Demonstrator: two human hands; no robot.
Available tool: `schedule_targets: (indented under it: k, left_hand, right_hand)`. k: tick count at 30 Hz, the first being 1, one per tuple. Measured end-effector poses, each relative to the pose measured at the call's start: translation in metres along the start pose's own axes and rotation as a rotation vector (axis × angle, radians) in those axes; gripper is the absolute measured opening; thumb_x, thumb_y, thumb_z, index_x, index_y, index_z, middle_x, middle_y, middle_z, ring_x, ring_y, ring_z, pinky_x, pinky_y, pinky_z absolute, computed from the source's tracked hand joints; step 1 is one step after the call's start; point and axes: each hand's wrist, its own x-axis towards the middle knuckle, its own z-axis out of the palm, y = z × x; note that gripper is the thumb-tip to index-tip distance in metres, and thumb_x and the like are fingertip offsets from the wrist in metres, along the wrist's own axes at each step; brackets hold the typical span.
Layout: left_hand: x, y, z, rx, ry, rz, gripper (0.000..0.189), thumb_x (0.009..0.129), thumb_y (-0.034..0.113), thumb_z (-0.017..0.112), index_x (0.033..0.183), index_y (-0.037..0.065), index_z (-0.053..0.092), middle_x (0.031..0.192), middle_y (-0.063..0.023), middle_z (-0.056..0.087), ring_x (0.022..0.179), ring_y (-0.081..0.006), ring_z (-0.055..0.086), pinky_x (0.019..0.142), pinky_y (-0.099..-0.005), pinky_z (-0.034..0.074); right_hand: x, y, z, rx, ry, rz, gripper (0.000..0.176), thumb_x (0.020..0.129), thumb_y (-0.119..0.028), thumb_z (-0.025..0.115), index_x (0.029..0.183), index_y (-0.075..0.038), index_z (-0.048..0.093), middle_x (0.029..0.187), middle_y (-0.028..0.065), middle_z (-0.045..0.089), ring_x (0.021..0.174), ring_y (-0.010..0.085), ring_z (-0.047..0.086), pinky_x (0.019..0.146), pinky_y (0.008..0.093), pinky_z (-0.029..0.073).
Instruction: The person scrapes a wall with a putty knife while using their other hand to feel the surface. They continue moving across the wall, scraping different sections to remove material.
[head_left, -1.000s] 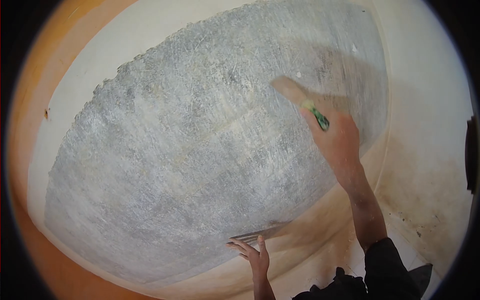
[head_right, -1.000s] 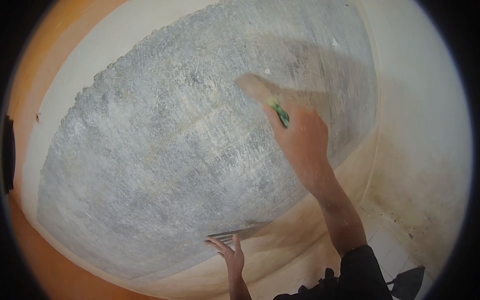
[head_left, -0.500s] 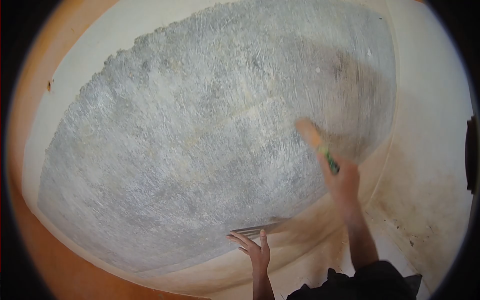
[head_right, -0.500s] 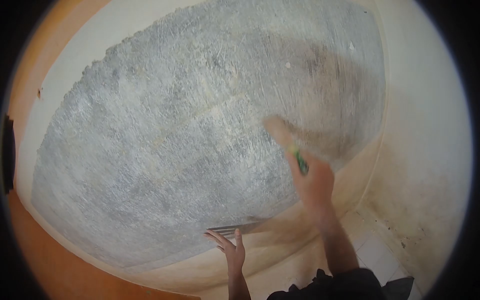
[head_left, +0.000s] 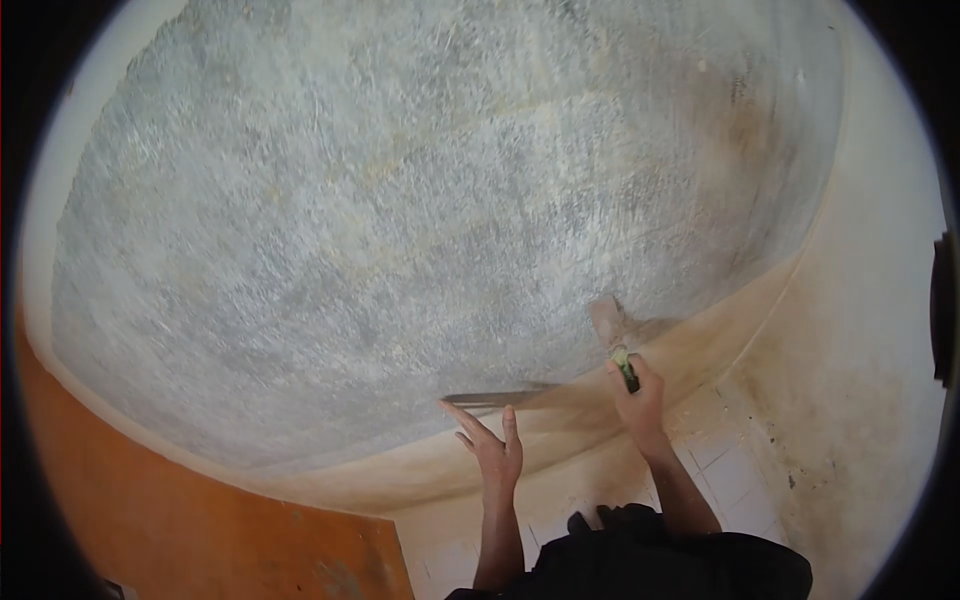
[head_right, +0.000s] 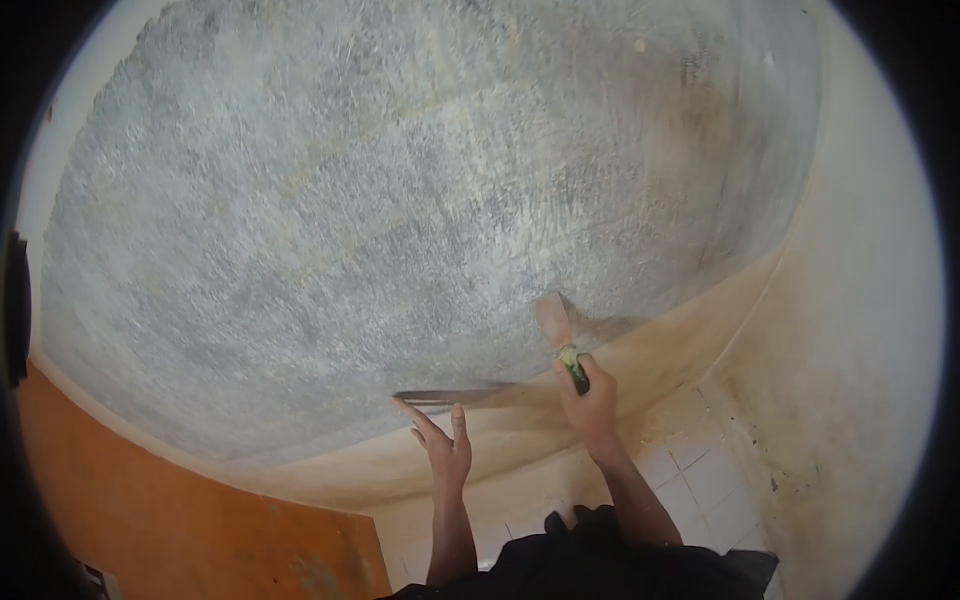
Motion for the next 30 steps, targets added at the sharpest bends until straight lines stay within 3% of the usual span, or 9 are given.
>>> schedule_targets:
  k: [5, 7, 9, 12, 16, 18, 25, 27, 30]
  left_hand:
    - [-0.002, 0.008, -0.003, 0.043, 0.032, 0.035, 0.091, 0.101, 0.031, 0.054, 0.153, -0.001, -0.012, 0.162, -0.0252, -0.003, 0.151, -0.0377, 0.001, 0.119, -0.0529, 0.005]
    - [-0.002, 0.012, -0.004, 0.031, 0.05, 0.023, 0.09, 0.101, 0.03, 0.054, 0.153, -0.002, -0.012, 0.162, -0.0251, -0.003, 0.151, -0.0377, 0.001, 0.12, -0.0502, 0.006]
    - [0.001, 0.012, 0.0, -0.002, 0.088, 0.042, 0.088, 0.101, 0.026, 0.054, 0.153, -0.002, -0.011, 0.162, -0.0259, -0.002, 0.151, -0.0372, 0.001, 0.121, -0.0437, 0.007]
    - [0.003, 0.005, 0.008, -0.024, 0.182, 0.136, 0.083, 0.101, 0.023, 0.053, 0.155, -0.003, -0.004, 0.161, -0.0282, 0.006, 0.15, -0.0393, 0.008, 0.12, -0.0495, 0.009]
    - [0.003, 0.011, 0.011, -0.115, 0.287, 0.123, 0.072, 0.101, 0.015, 0.051, 0.155, -0.003, 0.006, 0.159, -0.0297, 0.014, 0.149, -0.0389, 0.017, 0.119, -0.0466, 0.019]
    - [0.005, 0.002, 0.005, -0.123, 0.352, 0.152, 0.07, 0.104, 0.024, 0.05, 0.156, 0.002, 0.01, 0.161, -0.0229, 0.017, 0.147, -0.0352, 0.026, 0.114, -0.0466, 0.031]
    - [0.022, 0.003, -0.012, 0.117, 0.515, 0.183, 0.067, 0.103, 0.023, 0.05, 0.157, 0.008, 0.014, 0.156, -0.0232, 0.029, 0.143, -0.0345, 0.034, 0.112, -0.0478, 0.035]
    - [0.023, -0.002, -0.016, 0.176, 0.506, 0.191, 0.065, 0.102, 0.009, 0.046, 0.157, 0.006, 0.013, 0.155, -0.0211, 0.034, 0.14, -0.0363, 0.039, 0.11, -0.0473, 0.036]
    - [0.018, -0.018, -0.027, 0.093, 0.47, 0.23, 0.064, 0.103, 0.01, 0.045, 0.158, 0.007, 0.011, 0.155, -0.0203, 0.034, 0.14, -0.0358, 0.039, 0.11, -0.0466, 0.036]
  right_hand:
    - [0.022, 0.015, 0.014, 0.328, -0.245, 0.163, 0.022, 0.096, -0.017, 0.064, 0.084, -0.002, 0.056, 0.064, 0.0015, 0.052, 0.053, 0.013, 0.05, 0.05, 0.0283, 0.041]
    - [0.029, 0.003, 0.013, 0.89, -0.372, 0.582, 0.028, 0.1, -0.028, 0.059, 0.086, -0.004, 0.055, 0.062, -0.0023, 0.048, 0.05, 0.0104, 0.047, 0.047, 0.0254, 0.038]
    - [0.011, 0.033, 0.014, 0.88, -0.537, 0.632, 0.03, 0.101, -0.032, 0.056, 0.088, -0.005, 0.054, 0.062, -0.0023, 0.047, 0.05, 0.0087, 0.045, 0.046, 0.0243, 0.035]
    - [-0.041, 0.093, 0.024, 0.831, -0.726, 0.749, 0.031, 0.103, -0.034, 0.053, 0.088, -0.007, 0.053, 0.063, -0.0037, 0.046, 0.05, 0.0047, 0.041, 0.045, 0.0223, 0.031]
    - [-0.061, 0.114, 0.033, 0.796, -0.698, 0.771, 0.03, 0.104, -0.034, 0.052, 0.085, -0.011, 0.05, 0.063, -0.0081, 0.041, 0.051, 0.0024, 0.038, 0.045, 0.0218, 0.03]
    - [-0.041, 0.095, 0.036, 0.67, -0.651, 0.479, 0.03, 0.103, -0.033, 0.053, 0.083, -0.011, 0.049, 0.063, -0.0083, 0.041, 0.051, 0.0026, 0.039, 0.046, 0.0219, 0.031]
    - [-0.115, 0.166, 0.045, 0.578, -0.719, 0.729, 0.033, 0.102, -0.034, 0.056, 0.079, -0.01, 0.05, 0.063, -0.0072, 0.043, 0.053, 0.0033, 0.04, 0.046, 0.0234, 0.032]
    - [-0.111, 0.154, 0.05, 0.607, -0.743, 0.737, 0.035, 0.101, -0.034, 0.056, 0.077, -0.011, 0.05, 0.062, -0.0073, 0.043, 0.052, 0.0033, 0.039, 0.046, 0.0237, 0.031]
    - [-0.095, 0.13, 0.062, 0.602, -0.726, 0.664, 0.037, 0.101, -0.034, 0.057, 0.073, -0.011, 0.049, 0.062, -0.0076, 0.042, 0.052, 0.0035, 0.038, 0.046, 0.0245, 0.03]
